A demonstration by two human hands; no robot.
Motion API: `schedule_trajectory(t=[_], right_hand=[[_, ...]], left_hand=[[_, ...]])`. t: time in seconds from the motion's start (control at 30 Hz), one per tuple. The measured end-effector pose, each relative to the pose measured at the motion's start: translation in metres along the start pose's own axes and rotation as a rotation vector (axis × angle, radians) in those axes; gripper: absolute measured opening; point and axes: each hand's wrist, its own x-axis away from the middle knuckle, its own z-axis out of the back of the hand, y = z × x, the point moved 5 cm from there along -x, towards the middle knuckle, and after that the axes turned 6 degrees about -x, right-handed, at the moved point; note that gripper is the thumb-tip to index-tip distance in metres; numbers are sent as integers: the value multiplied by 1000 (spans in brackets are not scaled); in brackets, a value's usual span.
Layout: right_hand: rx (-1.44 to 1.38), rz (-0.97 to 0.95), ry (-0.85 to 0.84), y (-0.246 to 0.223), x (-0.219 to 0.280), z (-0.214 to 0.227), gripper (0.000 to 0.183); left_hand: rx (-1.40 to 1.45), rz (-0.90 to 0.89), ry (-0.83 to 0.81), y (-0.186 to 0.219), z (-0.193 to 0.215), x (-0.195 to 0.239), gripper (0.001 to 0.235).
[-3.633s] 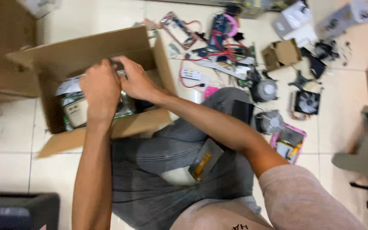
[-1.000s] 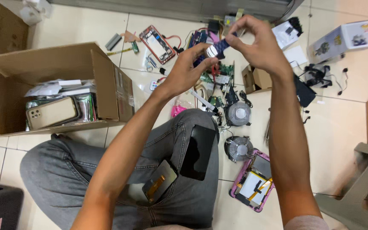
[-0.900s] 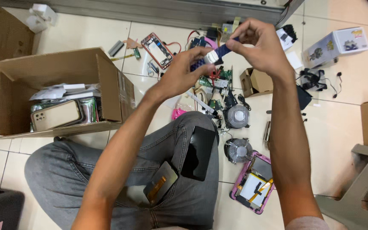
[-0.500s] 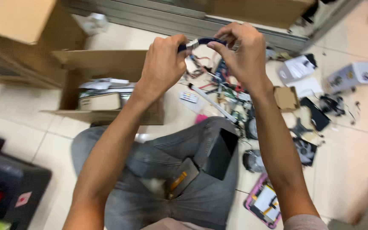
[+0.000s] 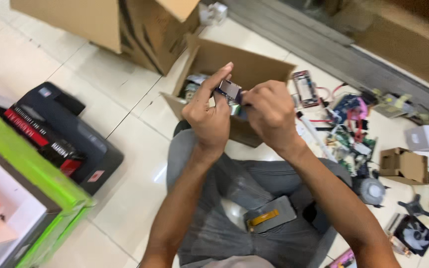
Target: The person sits on the floor and sorts various electronic components, including phone parts, fans, and circuit boards, into a cardboard box. They handle items one by one, placing them into the box or setting them aside on the floor.
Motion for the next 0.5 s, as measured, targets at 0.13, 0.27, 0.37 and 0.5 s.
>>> schedule_trajectory(t=[0.13,0.27,0.37,0.5], right_hand=[[-129,-161,66,3,1,-27,22],[-234,-302,-199,-18,-27,-50,44],[-523,-470,-438,-29,-27,-71,37],[-661,-709,-429,0,18,-100,25]], left_hand=[[0,102,20,-29,34,-3,36],[0,146,-5,-47,48,2,38],[-106,132,-62,-59,51,4,47],[-41,108,-201,-68,49,8,52]])
